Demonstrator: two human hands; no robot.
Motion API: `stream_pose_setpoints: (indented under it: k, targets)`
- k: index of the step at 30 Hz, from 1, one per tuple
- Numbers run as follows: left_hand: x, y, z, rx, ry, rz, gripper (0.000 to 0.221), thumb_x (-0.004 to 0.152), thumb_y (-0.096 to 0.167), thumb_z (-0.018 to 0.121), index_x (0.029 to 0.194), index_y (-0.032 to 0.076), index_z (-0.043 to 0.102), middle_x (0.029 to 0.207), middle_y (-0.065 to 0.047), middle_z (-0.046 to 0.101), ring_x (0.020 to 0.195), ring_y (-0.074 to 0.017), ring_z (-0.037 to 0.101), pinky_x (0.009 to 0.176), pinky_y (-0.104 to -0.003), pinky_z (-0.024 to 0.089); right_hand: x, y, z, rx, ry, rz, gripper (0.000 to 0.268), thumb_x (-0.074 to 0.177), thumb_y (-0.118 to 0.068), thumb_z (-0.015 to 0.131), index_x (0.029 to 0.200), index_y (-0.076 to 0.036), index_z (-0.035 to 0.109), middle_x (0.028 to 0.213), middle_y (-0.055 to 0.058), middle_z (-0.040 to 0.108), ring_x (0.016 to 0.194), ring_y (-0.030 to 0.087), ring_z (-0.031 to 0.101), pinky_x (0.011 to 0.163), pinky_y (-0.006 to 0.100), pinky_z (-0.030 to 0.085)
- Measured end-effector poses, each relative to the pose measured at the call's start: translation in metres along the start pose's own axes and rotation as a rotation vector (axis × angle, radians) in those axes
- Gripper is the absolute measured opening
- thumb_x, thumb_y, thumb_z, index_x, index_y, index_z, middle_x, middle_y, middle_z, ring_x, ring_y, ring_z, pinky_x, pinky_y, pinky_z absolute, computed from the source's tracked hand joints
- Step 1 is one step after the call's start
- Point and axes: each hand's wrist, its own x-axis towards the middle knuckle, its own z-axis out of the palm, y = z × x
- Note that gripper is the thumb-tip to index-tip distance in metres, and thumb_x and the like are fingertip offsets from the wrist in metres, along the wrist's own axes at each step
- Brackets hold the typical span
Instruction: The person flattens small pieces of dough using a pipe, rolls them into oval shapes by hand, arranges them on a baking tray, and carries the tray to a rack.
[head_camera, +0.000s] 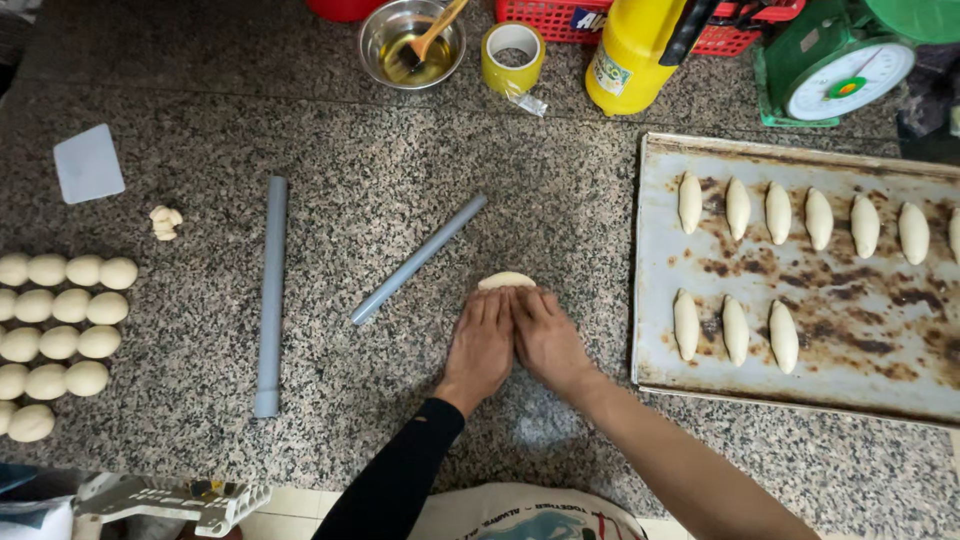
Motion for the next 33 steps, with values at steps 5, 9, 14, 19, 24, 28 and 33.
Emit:
stream_pose_setpoints:
  k: [5, 9, 14, 19, 24, 28, 33]
  targets:
    - [0.013, -0.015, -0.009, -0.108, -0.183, -0.021, 0.045, 0.107, 0.013, 0.037, 0.141, -0.013, 0.048, 0.135, -0.028, 0.054, 0.131, -0.0398, 0.05, 0.119, -0.05, 0.037, 0.01, 0.013, -0.009, 0.326, -0.119, 0.204, 0.037, 0.092, -0.008, 0.061, 0.127, 0.003, 0.064, 0.126, 0.02, 0.065, 0.12, 0.035, 0.057, 0.107, 0.043, 0.053]
    - [0.014, -0.017, -0.017, -0.123, 0.0, 0.019, 0.043, 0.103, 0.011, 0.044, 0.135, -0.016, 0.051, 0.138, -0.031, 0.051, 0.133, -0.0448, 0.047, 0.108, -0.047, 0.044, 0.006, 0.017, -0.013, 0.309, 0.065, 0.153, 0.039, 0.092, -0.005, 0.062, 0.13, 0.003, 0.062, 0.132, 0.025, 0.059, 0.127, 0.039, 0.055, 0.107, 0.043, 0.055]
    - [-0.004, -0.006, -0.019, -0.205, 0.028, 0.038, 0.046, 0.1, 0.014, 0.046, 0.137, -0.012, 0.052, 0.135, -0.026, 0.054, 0.126, -0.0413, 0.05, 0.112, -0.05, 0.04, -0.005, -0.001, -0.001, 0.173, -0.122, 0.169, 0.049, 0.087, -0.013, 0.066, 0.131, 0.007, 0.06, 0.126, 0.025, 0.057, 0.117, 0.04, 0.054, 0.102, 0.046, 0.052]
    - [-0.005, -0.005, -0.014, -0.019, 0.061, 0.086, 0.05, 0.096, 0.016, 0.046, 0.136, -0.014, 0.051, 0.135, -0.028, 0.055, 0.128, -0.0416, 0.05, 0.116, -0.05, 0.037, -0.003, -0.004, 0.004, 0.101, -0.102, 0.116, 0.05, 0.086, -0.014, 0.065, 0.13, 0.009, 0.06, 0.125, 0.023, 0.059, 0.116, 0.04, 0.054, 0.101, 0.047, 0.049]
    - [0.005, -0.015, -0.012, -0.193, -0.05, -0.005, 0.039, 0.109, 0.014, 0.038, 0.135, -0.01, 0.053, 0.136, -0.026, 0.055, 0.133, -0.0402, 0.049, 0.122, -0.054, 0.033, 0.002, 0.011, -0.014, 0.376, -0.034, 0.227, 0.033, 0.099, -0.008, 0.057, 0.13, 0.001, 0.063, 0.132, 0.02, 0.059, 0.127, 0.036, 0.056, 0.111, 0.041, 0.051]
    - [-0.006, -0.013, -0.011, -0.188, -0.026, 0.033, 0.051, 0.105, 0.016, 0.04, 0.143, -0.017, 0.046, 0.138, -0.03, 0.05, 0.131, -0.0439, 0.046, 0.114, -0.051, 0.037, -0.002, 0.003, -0.018, 0.36, -0.094, 0.251, 0.049, 0.087, -0.012, 0.063, 0.133, 0.005, 0.06, 0.126, 0.023, 0.056, 0.121, 0.039, 0.052, 0.107, 0.047, 0.049]
    - [-0.017, 0.0, -0.009, -0.097, 0.055, 0.062, 0.048, 0.1, 0.016, 0.044, 0.138, -0.013, 0.05, 0.137, -0.026, 0.052, 0.131, -0.0425, 0.046, 0.117, -0.054, 0.034, -0.01, -0.013, -0.005, 0.055, -0.167, 0.159, 0.05, 0.089, -0.017, 0.065, 0.131, 0.009, 0.059, 0.126, 0.027, 0.056, 0.119, 0.042, 0.051, 0.101, 0.051, 0.047]
